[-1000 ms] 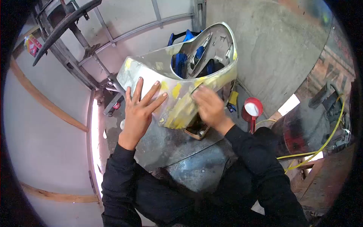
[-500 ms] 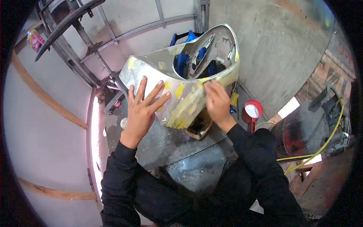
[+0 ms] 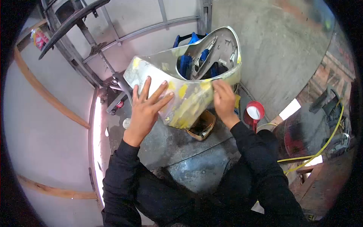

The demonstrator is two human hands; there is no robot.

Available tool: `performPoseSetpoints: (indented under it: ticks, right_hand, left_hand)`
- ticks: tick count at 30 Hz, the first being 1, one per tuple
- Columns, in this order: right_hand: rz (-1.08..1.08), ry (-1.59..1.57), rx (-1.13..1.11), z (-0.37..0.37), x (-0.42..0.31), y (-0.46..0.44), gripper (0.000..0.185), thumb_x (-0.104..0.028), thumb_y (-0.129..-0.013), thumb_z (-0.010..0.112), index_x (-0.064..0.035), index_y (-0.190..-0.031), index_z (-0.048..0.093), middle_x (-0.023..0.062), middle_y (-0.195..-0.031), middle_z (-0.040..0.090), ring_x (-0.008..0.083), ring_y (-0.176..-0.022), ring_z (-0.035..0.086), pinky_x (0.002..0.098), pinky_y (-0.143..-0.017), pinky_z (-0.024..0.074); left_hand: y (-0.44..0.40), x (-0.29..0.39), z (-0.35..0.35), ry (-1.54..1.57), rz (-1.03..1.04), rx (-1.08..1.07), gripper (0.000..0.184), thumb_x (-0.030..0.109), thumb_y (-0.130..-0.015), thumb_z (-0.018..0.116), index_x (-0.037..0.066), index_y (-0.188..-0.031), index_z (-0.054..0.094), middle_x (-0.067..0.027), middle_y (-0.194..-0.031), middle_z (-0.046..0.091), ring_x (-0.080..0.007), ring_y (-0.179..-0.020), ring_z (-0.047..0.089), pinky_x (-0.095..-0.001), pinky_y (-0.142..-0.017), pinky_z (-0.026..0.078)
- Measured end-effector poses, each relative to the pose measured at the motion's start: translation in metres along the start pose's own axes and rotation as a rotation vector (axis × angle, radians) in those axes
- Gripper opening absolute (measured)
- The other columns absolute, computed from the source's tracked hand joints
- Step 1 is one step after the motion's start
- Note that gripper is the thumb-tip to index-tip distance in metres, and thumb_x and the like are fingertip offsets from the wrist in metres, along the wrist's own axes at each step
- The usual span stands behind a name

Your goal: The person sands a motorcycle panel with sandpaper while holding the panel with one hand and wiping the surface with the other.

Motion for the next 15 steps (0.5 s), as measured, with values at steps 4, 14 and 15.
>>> performPoseSetpoints:
  ticks: [4, 14, 15]
  right_hand:
    - [-0.23, -0.045, -0.076, 0.003, -0.056, 0.013, 0.033, 0.001, -0.078, 0.06, 0.0033, -0.109, 0.071, 0.0203, -0.118, 0.069, 0.0386, -0.119, 0.064, 0.0472, -0.106, 0.0495]
    - [-0.237, -0.03, -0.057, 0.005, -0.041, 0.016, 0.037, 0.004, -0.077, 0.059, -0.0005, -0.112, 0.072, 0.0176, -0.116, 0.071, 0.0402, -0.118, 0.063, 0.0475, -0.105, 0.051]
    - [-0.244, -0.049, -0.067, 0.005, -0.039, 0.017, 0.037, 0.004, -0.077, 0.059, -0.0003, -0.112, 0.072, 0.0176, -0.116, 0.071, 0.0404, -0.118, 0.064, 0.0475, -0.104, 0.0511]
  left_hand:
    - [-0.002, 0.002, 0.0, -0.015, 0.0, 0.04, 0.065, -0.011, -0.078, 0.061, 0.031, -0.127, 0.072, 0.0024, -0.154, 0.053, -0.0389, -0.15, 0.035, -0.071, -0.112, 0.029]
    - [-0.002, 0.0, 0.0, 0.001, 0.005, 0.026, 0.068, -0.013, -0.077, 0.058, 0.031, -0.128, 0.072, 0.0017, -0.155, 0.051, -0.0402, -0.15, 0.034, -0.0704, -0.114, 0.027]
    - [-0.002, -0.001, 0.001, 0.007, 0.0, 0.02, 0.068, -0.013, -0.077, 0.058, 0.031, -0.127, 0.072, 0.0017, -0.155, 0.051, -0.0401, -0.15, 0.034, -0.0705, -0.114, 0.027]
Point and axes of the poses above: each hand's wrist, its own y-axis away from the middle knuckle, its own z-axis out of the palm, x = y × z, the point moved 9 cm from there along -y, towards the middle knuckle
